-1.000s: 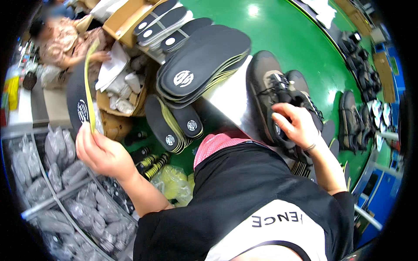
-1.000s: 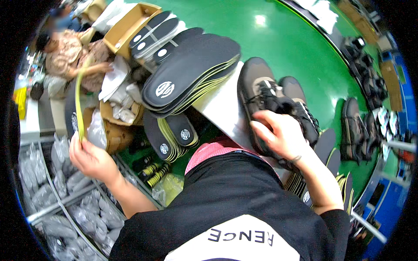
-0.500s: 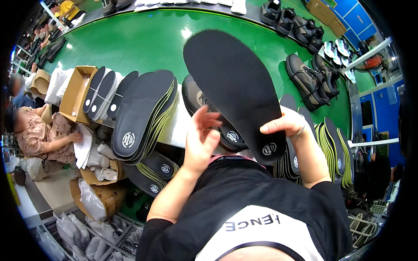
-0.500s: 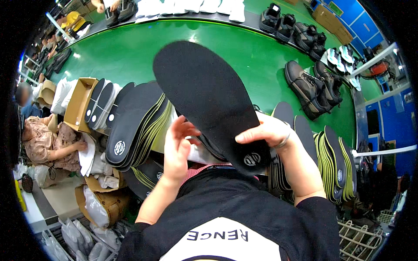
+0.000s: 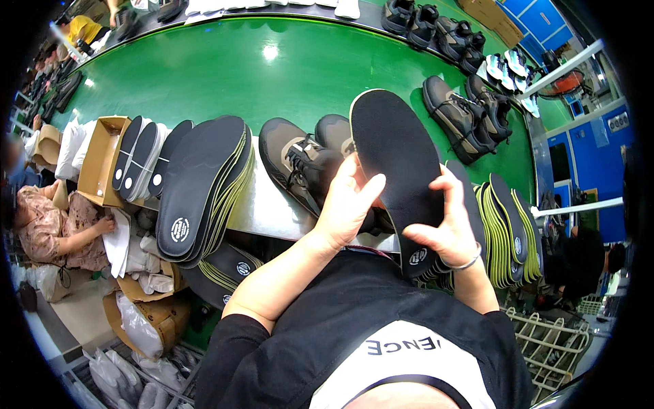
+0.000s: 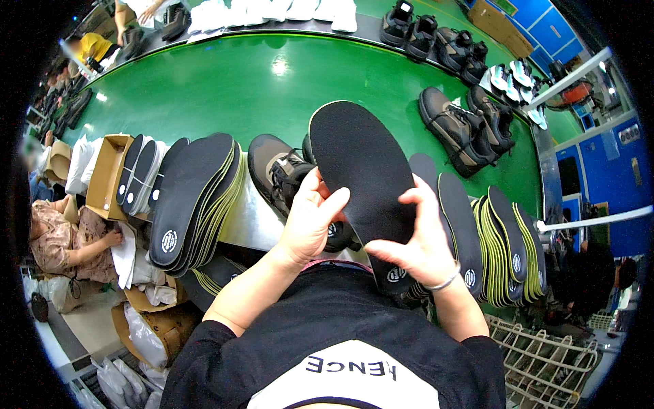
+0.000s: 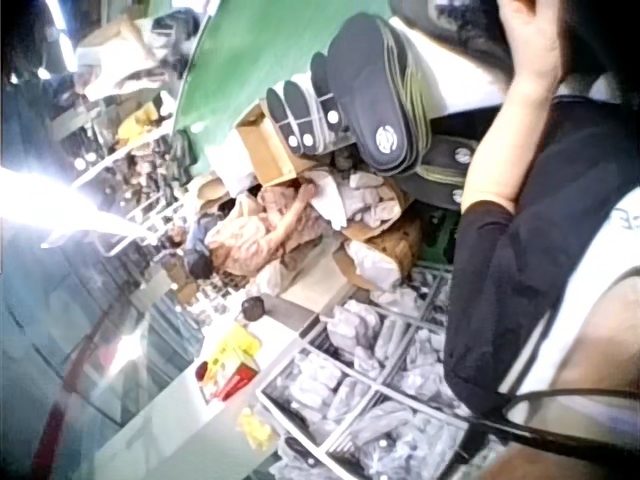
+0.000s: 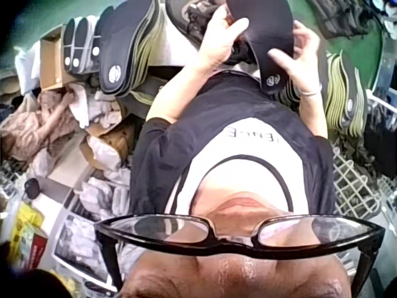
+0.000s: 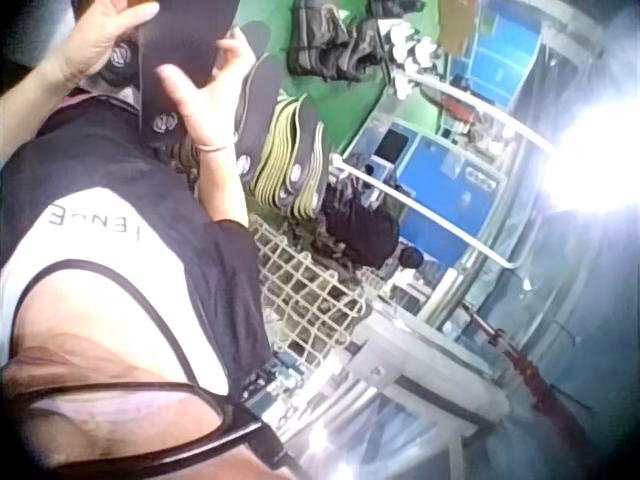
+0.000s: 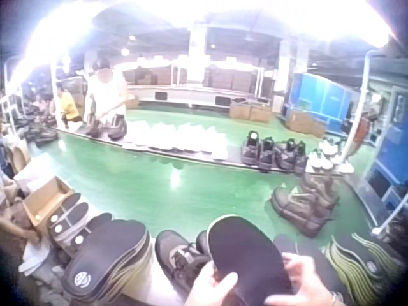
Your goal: The person picks up insoles from a bag and a table, then inserts them one by one into several boots lined up on a green workbench.
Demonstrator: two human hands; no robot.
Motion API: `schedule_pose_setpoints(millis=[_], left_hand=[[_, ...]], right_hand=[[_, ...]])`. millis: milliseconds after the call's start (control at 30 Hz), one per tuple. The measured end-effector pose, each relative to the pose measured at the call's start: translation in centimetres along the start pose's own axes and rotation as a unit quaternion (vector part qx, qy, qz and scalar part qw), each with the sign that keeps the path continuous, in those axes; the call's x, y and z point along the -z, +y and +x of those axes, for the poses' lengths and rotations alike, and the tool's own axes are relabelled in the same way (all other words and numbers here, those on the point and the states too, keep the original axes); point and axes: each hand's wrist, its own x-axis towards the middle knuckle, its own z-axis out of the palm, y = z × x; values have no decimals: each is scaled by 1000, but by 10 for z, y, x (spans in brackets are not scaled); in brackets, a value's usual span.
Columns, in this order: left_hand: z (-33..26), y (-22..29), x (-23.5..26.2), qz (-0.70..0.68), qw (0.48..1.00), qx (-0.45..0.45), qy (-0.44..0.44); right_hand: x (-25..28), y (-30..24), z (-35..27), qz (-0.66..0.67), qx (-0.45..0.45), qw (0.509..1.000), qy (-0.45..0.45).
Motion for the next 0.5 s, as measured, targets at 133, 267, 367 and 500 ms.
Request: schedule_pose_setpoints(millis=[133,267,367,500], left_hand=[[5,3,2,11,999,31,-33],[11,9,13,-26,996,83,-37],[16,9,15,-55,992,107,-22],[16,13,10,-13,992,123,-10]], right_hand=[[-19,-1,0,-146,-1,989,22],[-20,3,-1,-152,-24,988,30],[-19,6,-2,-145,-22,989,23],[-19,7,-5,-135,-27,990,25]])
